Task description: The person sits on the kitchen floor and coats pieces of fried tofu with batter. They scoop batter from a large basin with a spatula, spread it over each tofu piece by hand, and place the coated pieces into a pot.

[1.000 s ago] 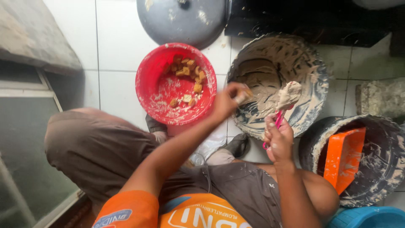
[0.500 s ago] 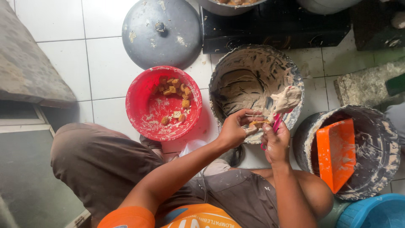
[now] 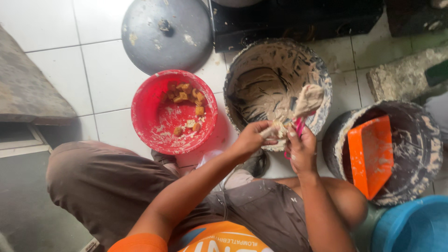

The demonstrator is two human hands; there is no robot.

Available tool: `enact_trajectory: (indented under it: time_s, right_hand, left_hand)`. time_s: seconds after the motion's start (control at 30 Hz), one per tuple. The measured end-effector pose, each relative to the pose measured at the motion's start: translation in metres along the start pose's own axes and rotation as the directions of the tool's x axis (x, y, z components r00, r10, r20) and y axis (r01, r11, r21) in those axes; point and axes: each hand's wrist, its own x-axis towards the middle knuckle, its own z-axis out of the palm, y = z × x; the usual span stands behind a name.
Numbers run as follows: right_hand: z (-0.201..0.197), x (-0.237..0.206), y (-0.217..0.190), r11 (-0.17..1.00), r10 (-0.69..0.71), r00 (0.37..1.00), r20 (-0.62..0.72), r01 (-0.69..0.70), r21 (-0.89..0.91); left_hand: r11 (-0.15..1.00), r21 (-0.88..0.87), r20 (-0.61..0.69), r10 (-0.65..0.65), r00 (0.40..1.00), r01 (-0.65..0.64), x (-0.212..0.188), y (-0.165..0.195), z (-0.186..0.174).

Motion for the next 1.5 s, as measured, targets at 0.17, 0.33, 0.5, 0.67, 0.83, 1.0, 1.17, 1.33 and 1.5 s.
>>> enact_trajectory:
  time_s: [0.17, 0.33, 0.5, 0.67, 0.83, 1.0, 1.17, 1.33, 1.5]
  right_hand:
    - [0.000, -0.015, -0.003, 0.981, -0.055, 0.998, -0.016, 0.051, -0.187]
    - [0.002, -0.019, -0.007, 0.984, 0.048, 0.997, 0.067, -0.035, -0.177]
    - [0.009, -0.020, -0.018, 0.869, -0.194, 0.971, 0.139, 0.235, -0.436]
    - [0.007, -0.020, -0.037, 0.653, -0.437, 0.875, 0.209, 0.468, -0.596]
    - [0.001, -0.024, -0.045, 0.473, -0.471, 0.873, 0.124, 0.369, -0.800]
    - [0.000, -0.031, -0.045, 0.365, -0.591, 0.795, 0.135, 0.414, -0.834]
    - [-0.004, -0.038, -0.047, 0.248, -0.679, 0.703, 0.210, 0.489, -0.836]
    - [-0.016, -0.035, -0.053, 0.105, -0.678, 0.669, 0.303, 0.497, -0.861]
    - [-0.027, -0.035, -0.052, 0.108, -0.655, 0.688, 0.313, 0.495, -0.862]
  left_hand:
    - [0.979, -0.204, -0.203, -0.051, 0.978, 0.008, 0.008, 0.014, -0.003]
    - [0.973, -0.061, -0.262, 0.200, 0.944, -0.223, 0.010, 0.035, 0.003]
    - [0.914, -0.010, -0.146, 0.400, 0.905, -0.406, -0.003, 0.045, 0.022]
    - [0.920, -0.162, -0.066, 0.352, 0.934, -0.358, -0.022, 0.054, 0.024]
    - [0.919, -0.228, 0.086, 0.347, 0.934, -0.321, -0.029, 0.061, 0.022]
    - [0.930, -0.166, 0.056, 0.341, 0.938, -0.329, -0.029, 0.068, 0.023]
    - [0.951, 0.003, 0.042, 0.309, 0.950, -0.309, -0.029, 0.075, 0.020]
    - [0.951, -0.069, 0.068, 0.307, 0.949, -0.303, -0.029, 0.072, 0.018]
    - [0.931, -0.133, 0.011, 0.344, 0.939, -0.340, -0.028, 0.064, 0.015]
